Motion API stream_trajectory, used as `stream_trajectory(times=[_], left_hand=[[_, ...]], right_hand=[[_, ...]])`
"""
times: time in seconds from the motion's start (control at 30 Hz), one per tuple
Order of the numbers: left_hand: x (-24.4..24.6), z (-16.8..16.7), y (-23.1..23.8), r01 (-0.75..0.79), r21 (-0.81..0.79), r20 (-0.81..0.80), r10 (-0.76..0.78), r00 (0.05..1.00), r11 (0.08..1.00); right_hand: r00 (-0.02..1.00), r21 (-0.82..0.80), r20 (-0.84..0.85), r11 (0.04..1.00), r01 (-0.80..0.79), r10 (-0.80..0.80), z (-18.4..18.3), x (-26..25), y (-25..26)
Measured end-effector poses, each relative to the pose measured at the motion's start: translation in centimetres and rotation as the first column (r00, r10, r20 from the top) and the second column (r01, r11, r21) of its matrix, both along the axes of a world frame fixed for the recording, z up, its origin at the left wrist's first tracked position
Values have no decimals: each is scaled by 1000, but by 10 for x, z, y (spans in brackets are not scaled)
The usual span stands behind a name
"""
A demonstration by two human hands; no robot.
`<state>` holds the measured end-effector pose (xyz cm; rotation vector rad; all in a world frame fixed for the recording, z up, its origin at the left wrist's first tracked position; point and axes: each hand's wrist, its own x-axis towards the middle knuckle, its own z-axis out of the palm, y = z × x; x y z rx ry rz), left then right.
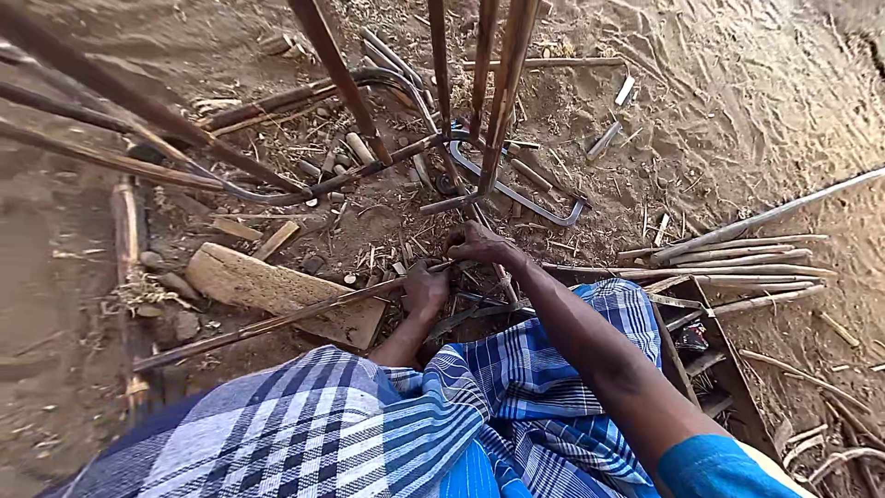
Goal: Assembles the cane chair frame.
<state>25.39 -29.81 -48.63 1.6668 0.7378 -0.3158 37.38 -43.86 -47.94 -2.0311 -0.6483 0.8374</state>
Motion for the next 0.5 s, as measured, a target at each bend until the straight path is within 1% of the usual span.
stream_trajectory(times=[0.1,0.2,0.3,0.37,0.4,0.43,0.47,0.5], left_hand=[[0,0,1,-12,-37,-4,12,1000,999],[1,-1,1,-21,-65,-10,20,1000,998],[1,-3,1,-16,-54,-8,16,1000,998],[-2,-2,3,25,-36,6,-25,1000,999],[-5,1,4,62,-42,16,-62,998,997],[-8,7,4,107,-62,32,-105,994,992],[-12,16,6,155,-92,62,-150,987,984],[-15,27,9,208,-107,107,-197,975,972]], right_hand=[[1000,-35,-1,999,-28,28,1,1,1],[1000,-113,-5,993,-29,29,6,2,3],[1000,-213,-6,977,-22,21,4,6,8],[999,-263,30,964,-28,38,5,5,13],[998,-250,58,968,-2,17,8,1,14],[996,-195,80,979,60,-45,13,-6,13],[987,-99,81,984,146,-138,20,-17,10],[973,18,43,974,228,-228,28,-31,6]])
